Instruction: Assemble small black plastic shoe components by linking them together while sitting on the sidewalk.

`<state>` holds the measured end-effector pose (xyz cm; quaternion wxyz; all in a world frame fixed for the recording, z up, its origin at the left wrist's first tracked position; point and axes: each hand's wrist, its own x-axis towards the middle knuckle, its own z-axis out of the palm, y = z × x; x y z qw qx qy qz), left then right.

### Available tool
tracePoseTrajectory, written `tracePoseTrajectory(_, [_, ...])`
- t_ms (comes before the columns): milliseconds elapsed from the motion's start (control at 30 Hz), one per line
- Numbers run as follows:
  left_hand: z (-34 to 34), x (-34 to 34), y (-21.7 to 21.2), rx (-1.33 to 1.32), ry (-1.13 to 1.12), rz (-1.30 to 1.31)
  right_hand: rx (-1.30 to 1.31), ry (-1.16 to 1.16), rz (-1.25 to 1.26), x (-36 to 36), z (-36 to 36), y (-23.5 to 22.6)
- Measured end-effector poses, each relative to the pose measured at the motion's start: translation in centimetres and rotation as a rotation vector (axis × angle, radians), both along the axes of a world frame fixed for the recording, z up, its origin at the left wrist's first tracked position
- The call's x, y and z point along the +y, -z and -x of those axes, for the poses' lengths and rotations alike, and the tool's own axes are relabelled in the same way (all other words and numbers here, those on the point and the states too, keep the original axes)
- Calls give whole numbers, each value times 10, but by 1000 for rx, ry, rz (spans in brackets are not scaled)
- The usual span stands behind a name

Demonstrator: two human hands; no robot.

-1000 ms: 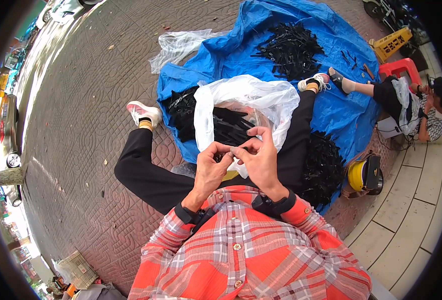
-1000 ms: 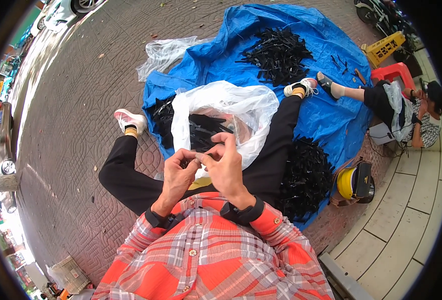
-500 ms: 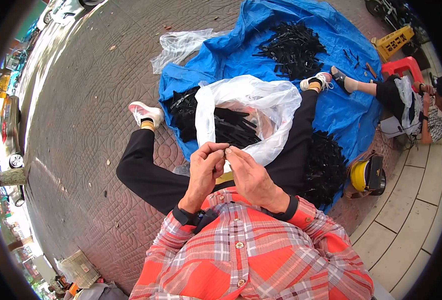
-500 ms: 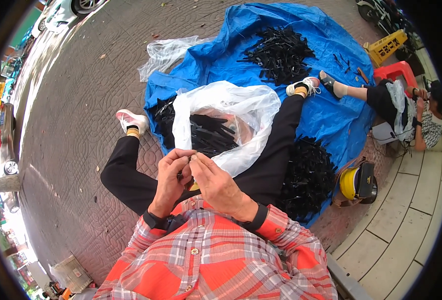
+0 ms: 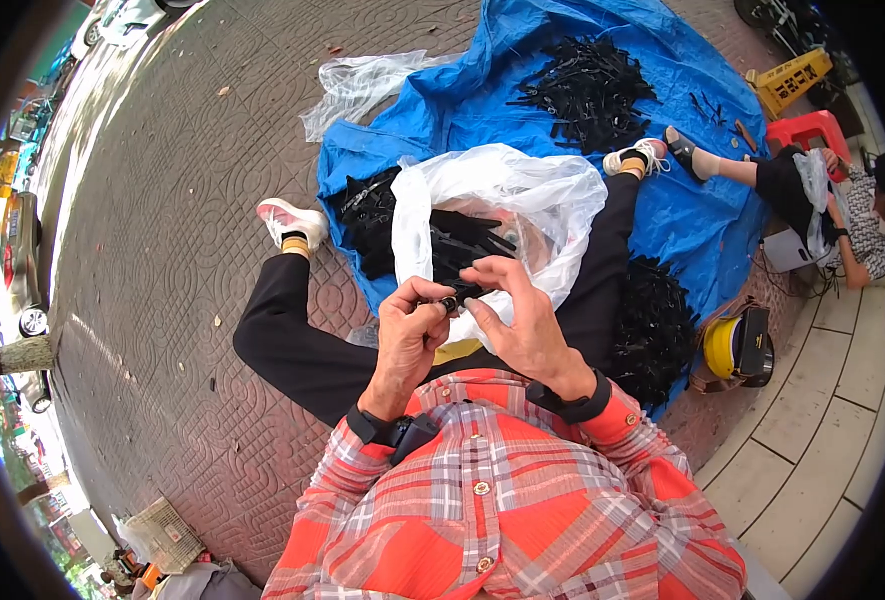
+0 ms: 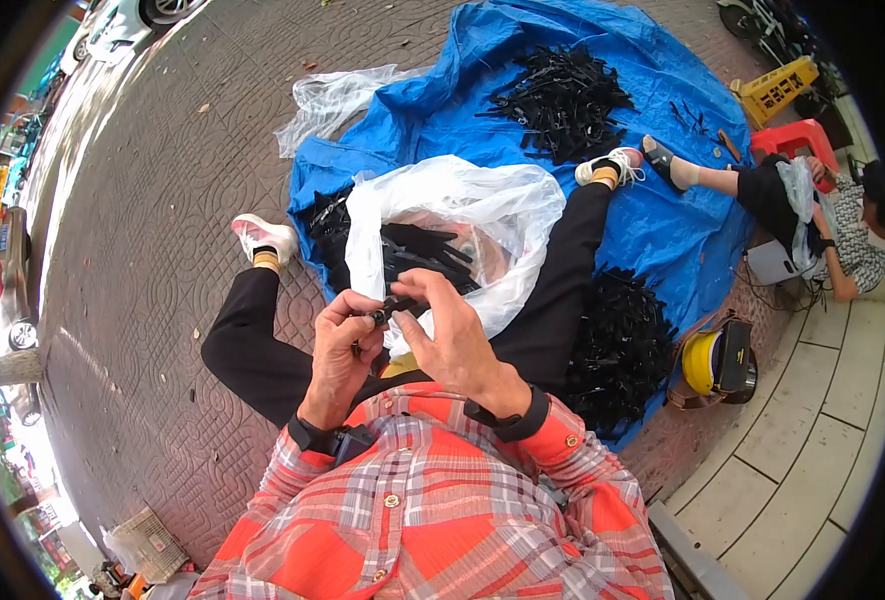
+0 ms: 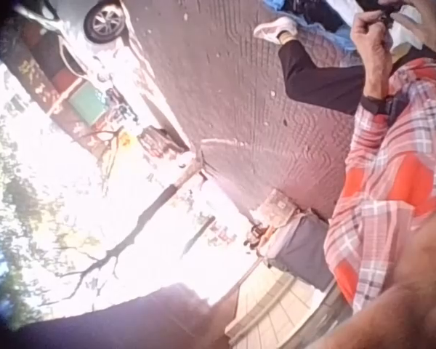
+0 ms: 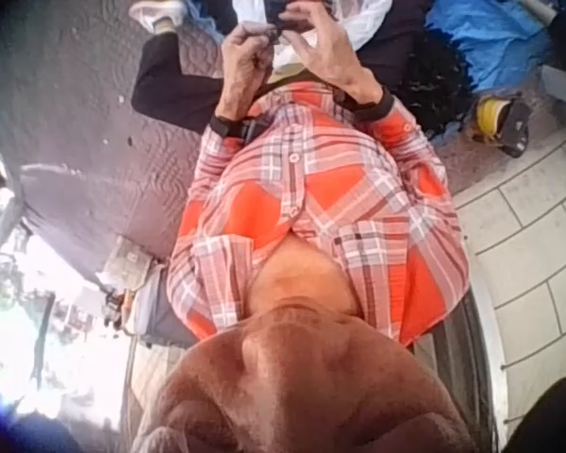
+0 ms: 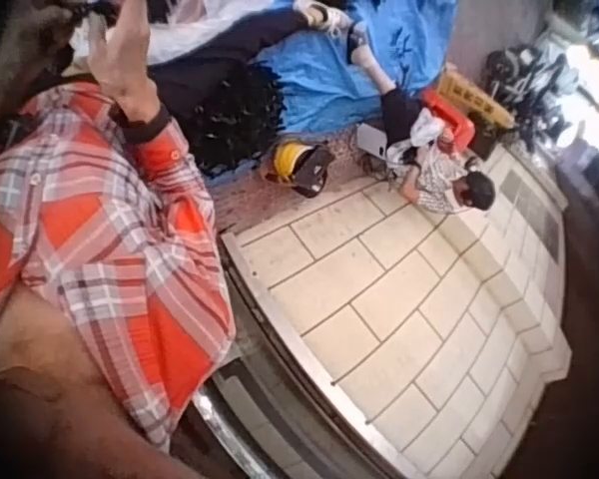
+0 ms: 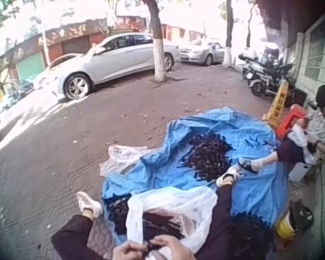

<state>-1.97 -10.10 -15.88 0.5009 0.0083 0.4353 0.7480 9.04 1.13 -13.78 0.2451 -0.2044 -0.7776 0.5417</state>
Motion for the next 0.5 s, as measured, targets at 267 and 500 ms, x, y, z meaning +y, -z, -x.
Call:
tracePoseTrajectory(267, [0,-2,-2,158,158,119,-174,-231,212,11,0,-8])
tracePoseTrajectory(500, [-8,6,2,1193,197,269,-235,-164,516,9,1,32])
